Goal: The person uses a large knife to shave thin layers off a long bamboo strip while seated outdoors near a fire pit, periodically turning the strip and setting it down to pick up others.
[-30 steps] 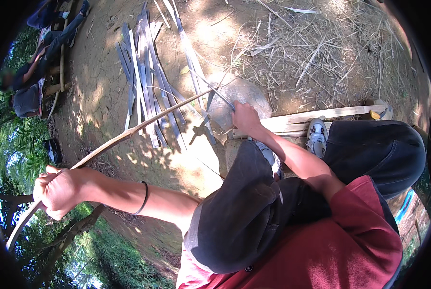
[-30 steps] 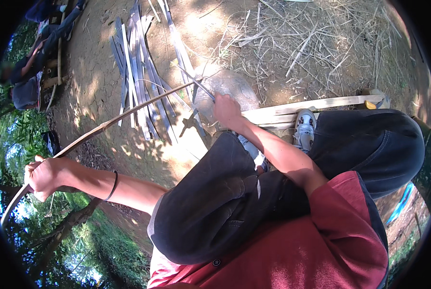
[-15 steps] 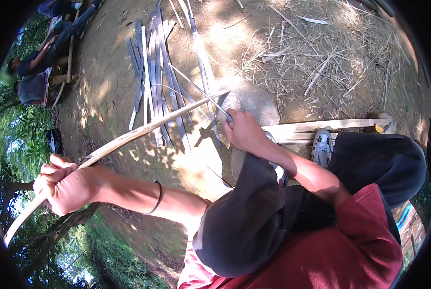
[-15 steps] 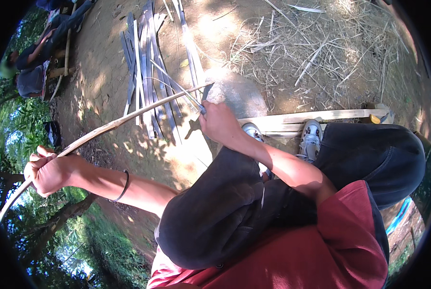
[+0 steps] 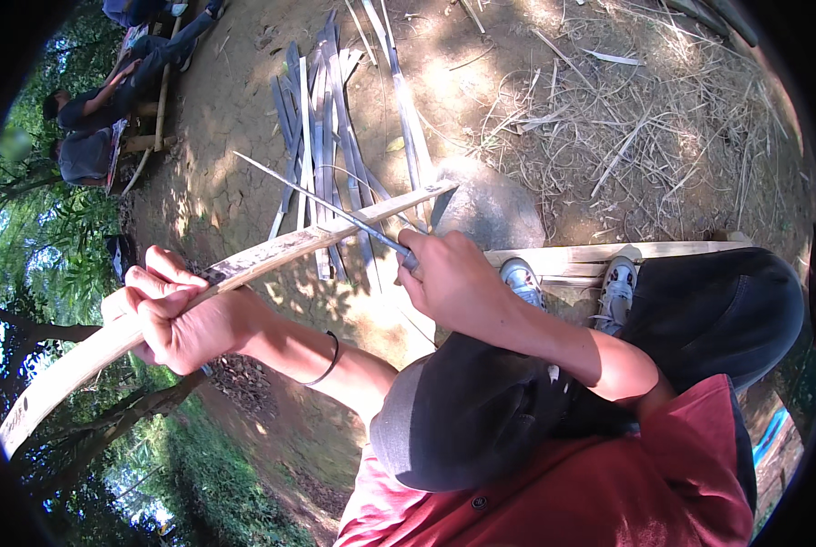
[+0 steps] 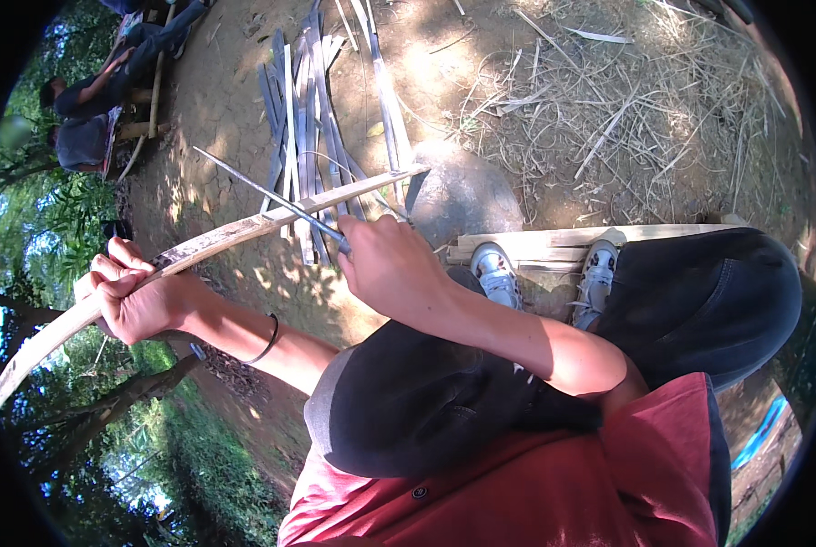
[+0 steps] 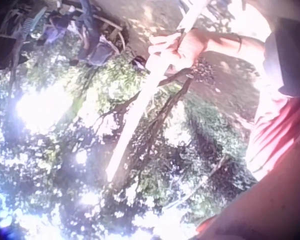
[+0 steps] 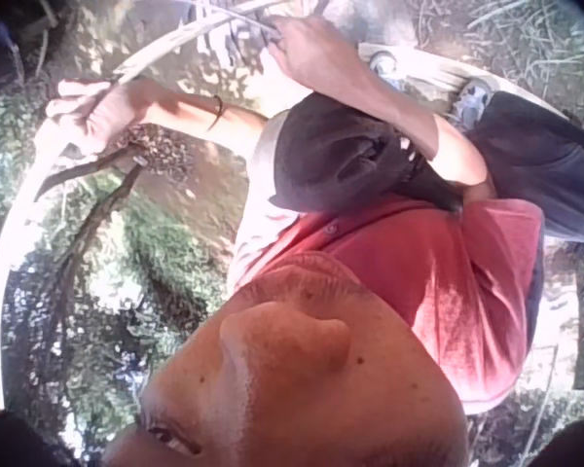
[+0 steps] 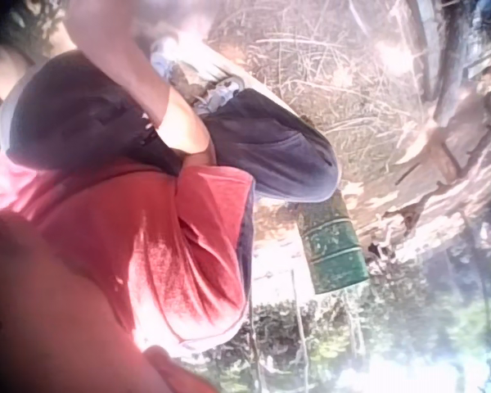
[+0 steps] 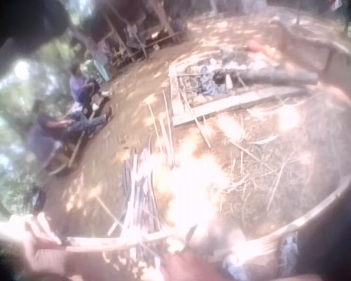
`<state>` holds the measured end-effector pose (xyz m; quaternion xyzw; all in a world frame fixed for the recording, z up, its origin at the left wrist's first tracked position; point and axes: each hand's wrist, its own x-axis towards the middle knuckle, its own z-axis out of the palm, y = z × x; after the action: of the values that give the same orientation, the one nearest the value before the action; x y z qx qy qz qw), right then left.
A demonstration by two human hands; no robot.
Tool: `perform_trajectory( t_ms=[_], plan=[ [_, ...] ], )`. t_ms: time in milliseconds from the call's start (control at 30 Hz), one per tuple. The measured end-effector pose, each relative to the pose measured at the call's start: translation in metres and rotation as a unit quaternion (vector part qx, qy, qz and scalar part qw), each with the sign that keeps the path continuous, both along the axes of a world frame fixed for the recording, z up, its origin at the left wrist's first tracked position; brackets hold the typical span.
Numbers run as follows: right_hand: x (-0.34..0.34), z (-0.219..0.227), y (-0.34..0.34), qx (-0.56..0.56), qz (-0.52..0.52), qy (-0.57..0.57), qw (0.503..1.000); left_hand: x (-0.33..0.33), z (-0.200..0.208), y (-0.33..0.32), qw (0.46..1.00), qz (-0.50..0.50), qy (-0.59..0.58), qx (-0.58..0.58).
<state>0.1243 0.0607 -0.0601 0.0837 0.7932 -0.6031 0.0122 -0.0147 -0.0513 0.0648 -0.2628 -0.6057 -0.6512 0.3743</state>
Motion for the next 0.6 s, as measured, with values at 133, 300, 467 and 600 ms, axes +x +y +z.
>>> perform_trajectory(
  t_ms=[133, 300, 467, 600],
  plan=[
    [0.004, 0.027, 0.004, 0.012, 0.027, -0.035, 0.999, 0.007, 0.002, 0.018, 1.0, 0.015, 0.014, 0.012],
    [0.015, -0.03, 0.006, 0.043, -0.022, -0.068, 0.997, 0.016, 0.007, 0.026, 0.999, -0.003, 0.033, -0.006],
    [0.019, -0.006, 0.023, -0.014, -0.008, -0.06, 0.998, 0.021, 0.006, 0.041, 0.999, -0.035, 0.021, 0.002],
    [0.02, 0.014, 0.016, -0.045, -0.021, -0.037, 0.998, 0.023, 0.011, 0.042, 0.996, -0.084, 0.017, 0.01]
  ],
)
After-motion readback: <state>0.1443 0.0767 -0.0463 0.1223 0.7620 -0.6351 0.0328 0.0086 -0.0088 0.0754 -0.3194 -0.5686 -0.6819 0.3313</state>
